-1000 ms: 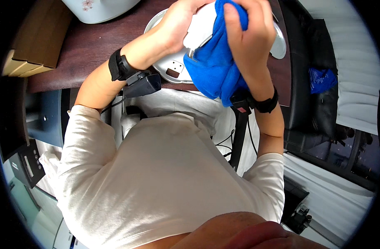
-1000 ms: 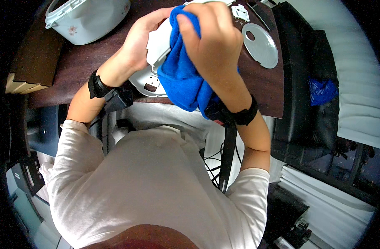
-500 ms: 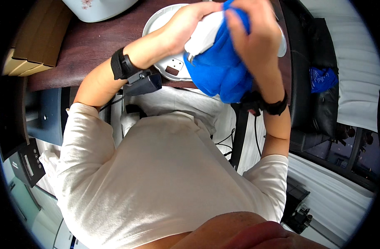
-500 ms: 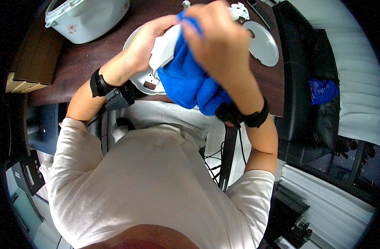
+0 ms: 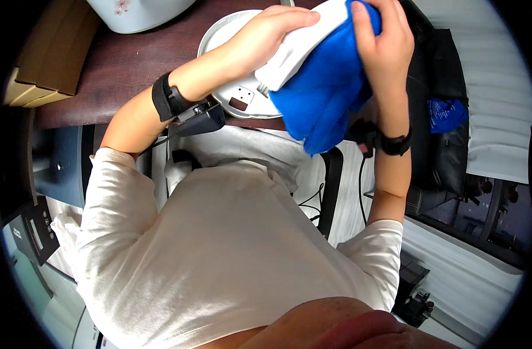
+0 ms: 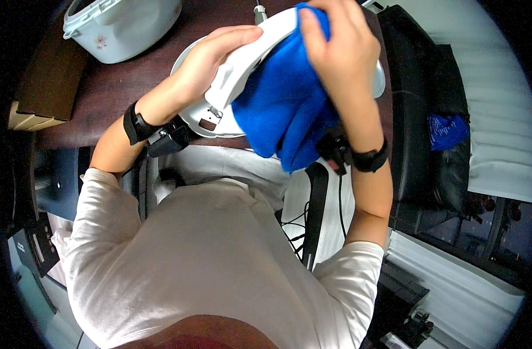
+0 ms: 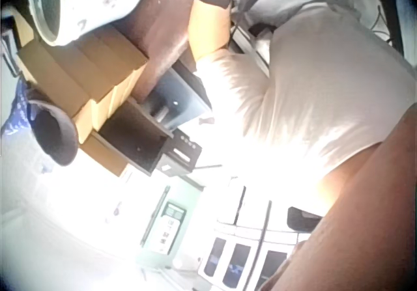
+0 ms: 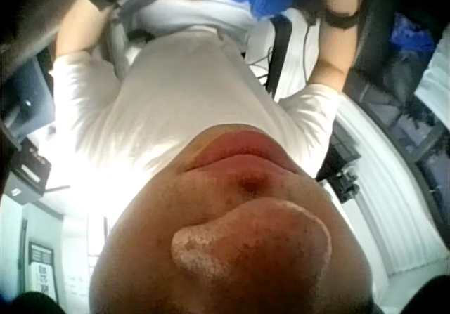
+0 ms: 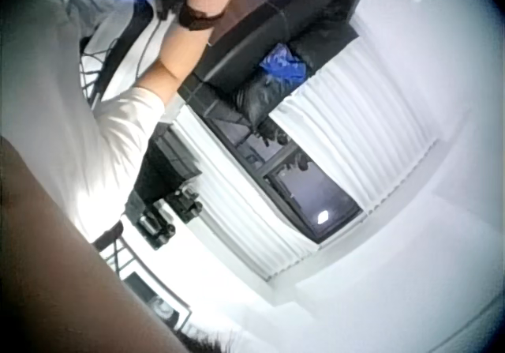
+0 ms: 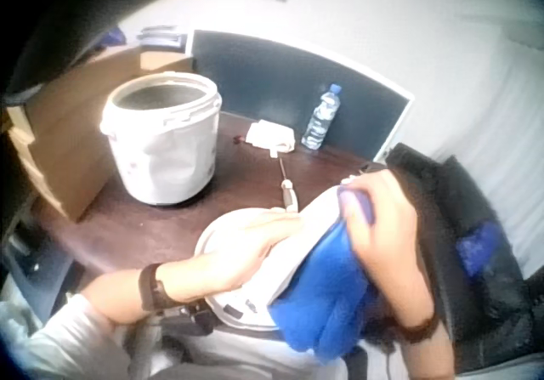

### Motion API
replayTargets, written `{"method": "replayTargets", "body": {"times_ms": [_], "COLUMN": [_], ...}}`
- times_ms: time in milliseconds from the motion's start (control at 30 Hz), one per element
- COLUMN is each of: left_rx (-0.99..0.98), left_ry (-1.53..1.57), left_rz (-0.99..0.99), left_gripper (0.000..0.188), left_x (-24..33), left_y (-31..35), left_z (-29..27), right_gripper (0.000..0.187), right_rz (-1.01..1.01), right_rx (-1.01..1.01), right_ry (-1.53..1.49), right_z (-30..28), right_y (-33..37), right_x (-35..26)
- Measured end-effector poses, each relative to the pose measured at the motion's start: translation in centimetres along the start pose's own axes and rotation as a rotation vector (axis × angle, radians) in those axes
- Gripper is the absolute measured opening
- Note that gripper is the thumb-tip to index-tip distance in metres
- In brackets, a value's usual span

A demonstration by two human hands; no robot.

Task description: The person assembles a white plastic appliance by hand. They place a circular component into a housing, wipe the housing with a blue cloth, and then use a screwdriver to secure parts together.

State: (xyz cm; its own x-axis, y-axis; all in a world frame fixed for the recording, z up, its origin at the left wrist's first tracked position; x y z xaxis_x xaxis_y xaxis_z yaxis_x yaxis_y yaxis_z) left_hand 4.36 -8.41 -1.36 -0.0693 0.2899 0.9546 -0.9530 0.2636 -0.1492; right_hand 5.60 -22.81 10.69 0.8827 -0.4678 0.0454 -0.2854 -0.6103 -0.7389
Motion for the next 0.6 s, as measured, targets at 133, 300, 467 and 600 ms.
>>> {"method": "replayTargets", "body": {"times_ms": [133, 300, 467, 600], "left_rx": [-0.130, -0.270, -0.233, -0.093], "left_ry": [-0.131, -0.108, -0.138, -0.134], "left_rz": [0.075, 0.033, 0.079, -0.023], "left_gripper": [0.046, 0.047, 0.063, 0.089], "left_x": [1.8, 3.0, 2.9, 1.6], "left_y": [0.3, 0.8, 0.8, 0.7], "left_z": [1.7, 2.8, 2.7, 1.6], "right_gripper": [0.010, 0.012, 0.011, 0.014], "right_rz": [0.260, 0.246, 0.171, -0.034], "right_rx": [-0.073, 0.014, 0.014, -0.040], "right_ry": [-0.103, -0.079, -0.032, 0.017], "right_z": [-0.5, -1.7, -0.9, 1.7], "right_y": [1.0, 0.5, -0.4, 0.6], "right_x": [3.8, 3.5, 2.7, -1.0]}}
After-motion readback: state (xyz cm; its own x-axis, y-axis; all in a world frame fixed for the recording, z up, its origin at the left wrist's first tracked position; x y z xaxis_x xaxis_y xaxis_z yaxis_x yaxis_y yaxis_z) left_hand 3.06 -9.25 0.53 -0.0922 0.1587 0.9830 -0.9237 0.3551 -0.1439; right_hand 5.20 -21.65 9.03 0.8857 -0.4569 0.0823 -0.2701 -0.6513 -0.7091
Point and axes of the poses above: each hand's wrist, its own y-axis away from the middle knuckle, its own z-axis out of the palm, x = y × z, the point moved 5 cm from there along -y, towards the middle knuckle, and after that the axes turned 5 degrees about -x, right-handed, at the moved point
